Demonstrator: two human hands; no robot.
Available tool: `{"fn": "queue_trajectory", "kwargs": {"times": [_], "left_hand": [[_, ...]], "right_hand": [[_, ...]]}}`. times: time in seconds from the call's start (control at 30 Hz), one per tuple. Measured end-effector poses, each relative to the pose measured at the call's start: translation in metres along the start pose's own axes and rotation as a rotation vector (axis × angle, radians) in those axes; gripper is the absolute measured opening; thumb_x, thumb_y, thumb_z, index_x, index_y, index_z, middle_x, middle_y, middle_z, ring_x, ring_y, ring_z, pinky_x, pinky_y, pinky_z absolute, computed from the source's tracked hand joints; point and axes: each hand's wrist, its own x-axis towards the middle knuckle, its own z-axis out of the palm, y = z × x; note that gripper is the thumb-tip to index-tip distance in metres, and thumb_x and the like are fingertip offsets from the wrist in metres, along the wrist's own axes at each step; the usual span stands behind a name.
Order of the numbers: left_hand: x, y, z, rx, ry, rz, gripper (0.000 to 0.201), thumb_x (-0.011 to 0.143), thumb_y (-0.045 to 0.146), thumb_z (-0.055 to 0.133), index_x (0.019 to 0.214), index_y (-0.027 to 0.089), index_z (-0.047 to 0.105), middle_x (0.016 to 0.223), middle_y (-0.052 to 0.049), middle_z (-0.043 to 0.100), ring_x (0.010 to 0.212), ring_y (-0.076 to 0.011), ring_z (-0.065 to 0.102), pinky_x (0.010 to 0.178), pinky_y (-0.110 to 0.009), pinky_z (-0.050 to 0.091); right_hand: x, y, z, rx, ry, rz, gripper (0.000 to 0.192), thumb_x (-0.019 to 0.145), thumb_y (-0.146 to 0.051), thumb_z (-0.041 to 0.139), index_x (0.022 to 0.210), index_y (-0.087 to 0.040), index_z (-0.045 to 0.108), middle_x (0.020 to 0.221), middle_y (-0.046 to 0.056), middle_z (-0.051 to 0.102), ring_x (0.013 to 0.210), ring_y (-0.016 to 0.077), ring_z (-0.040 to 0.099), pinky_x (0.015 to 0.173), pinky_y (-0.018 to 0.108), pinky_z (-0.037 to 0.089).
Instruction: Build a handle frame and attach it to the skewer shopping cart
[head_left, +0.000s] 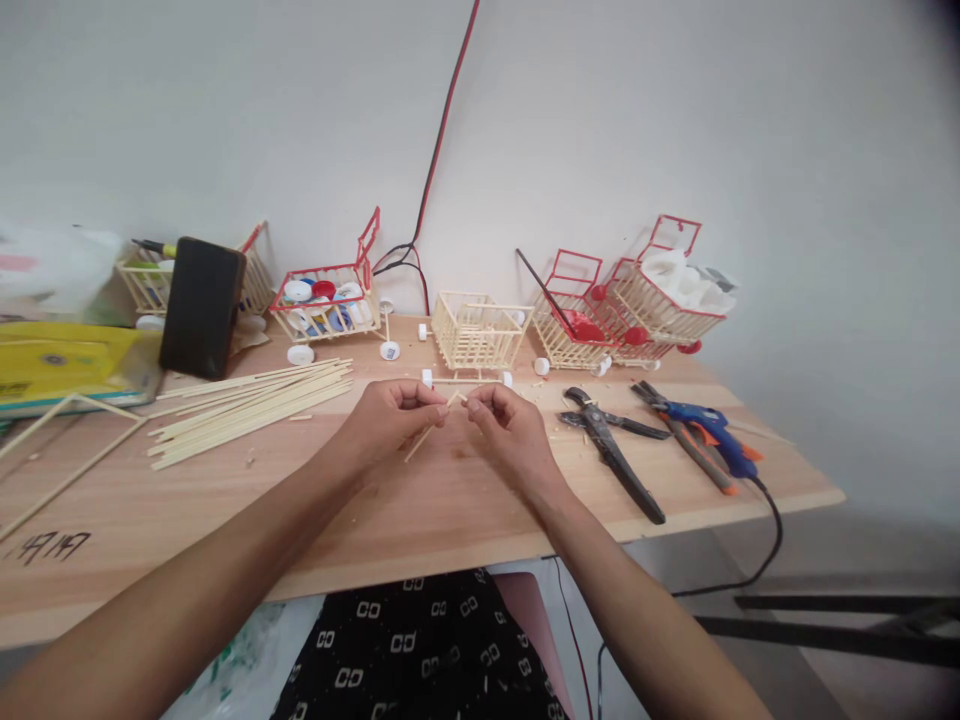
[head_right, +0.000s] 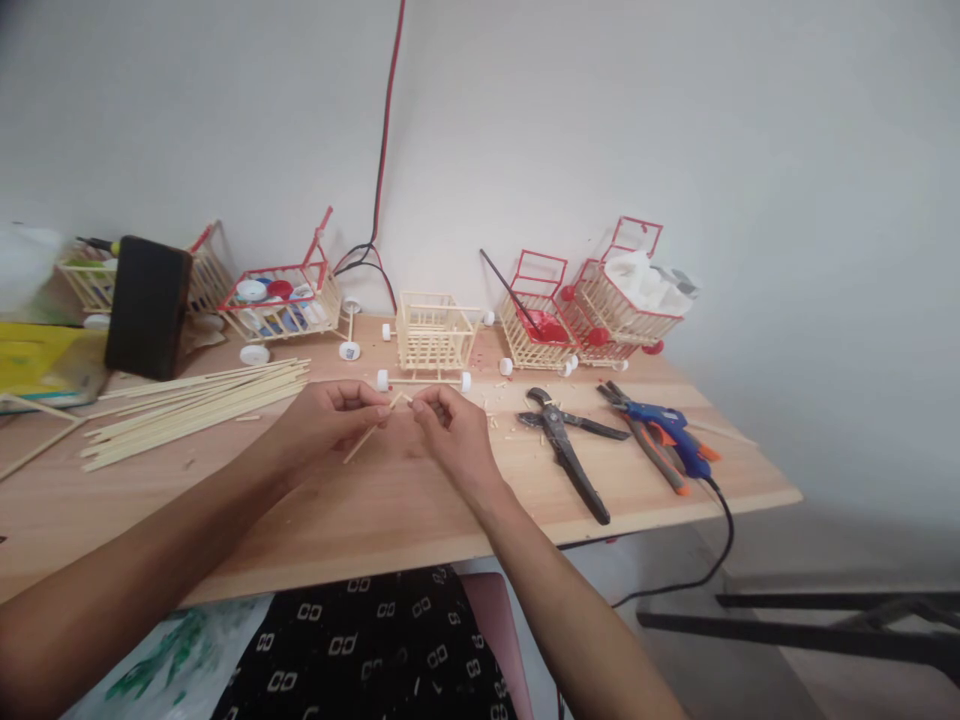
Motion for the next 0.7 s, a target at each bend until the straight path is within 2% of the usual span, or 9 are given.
{"fn": "queue_trajectory", "kwargs": {"times": [0.27, 0.43, 0.7], "left_hand": [[0.0003, 0.0000, -0.0003, -0.026, -0.001, -0.022, 0.020, 0.067, 0.031, 0.073, 0.076, 0.015, 0.066, 0.061, 0.001, 0.064, 0.041, -0.0040, 0.038, 0.039, -0.019, 0.024], [0.0006, 0.0004, -0.0013, -0.055, -0.012, -0.044, 0.022, 0.067, 0.033, 0.074, 0.076, 0.015, 0.065, 0.061, 0.001, 0.063, 0.039, -0.0035, 0.036, 0.039, -0.019, 0.024], [-0.0011, -0.0018, 0.0024, -0.051, -0.014, -0.051, 0.024, 0.066, 0.033, 0.075, 0.077, 0.014, 0.066, 0.061, 0.001, 0.063, 0.041, -0.0041, 0.038, 0.040, -0.018, 0.026]], "right_hand": [[0.0011, -0.0014, -0.0003, 0.012, -0.002, 0.008, 0.016, 0.085, -0.034, 0.057, 0.079, -0.020, 0.061, 0.071, 0.000, 0.061, 0.063, 0.0136, 0.053, 0.061, 0.025, 0.042], [0.0009, -0.0021, 0.0005, 0.044, -0.021, 0.020, 0.018, 0.083, -0.037, 0.059, 0.086, -0.019, 0.064, 0.081, 0.002, 0.067, 0.068, 0.0143, 0.057, 0.064, 0.026, 0.044], [0.0003, -0.0016, 0.0007, 0.003, -0.025, -0.023, 0.017, 0.085, -0.034, 0.057, 0.081, -0.018, 0.063, 0.074, 0.000, 0.062, 0.065, 0.0127, 0.053, 0.062, 0.024, 0.042]]}}
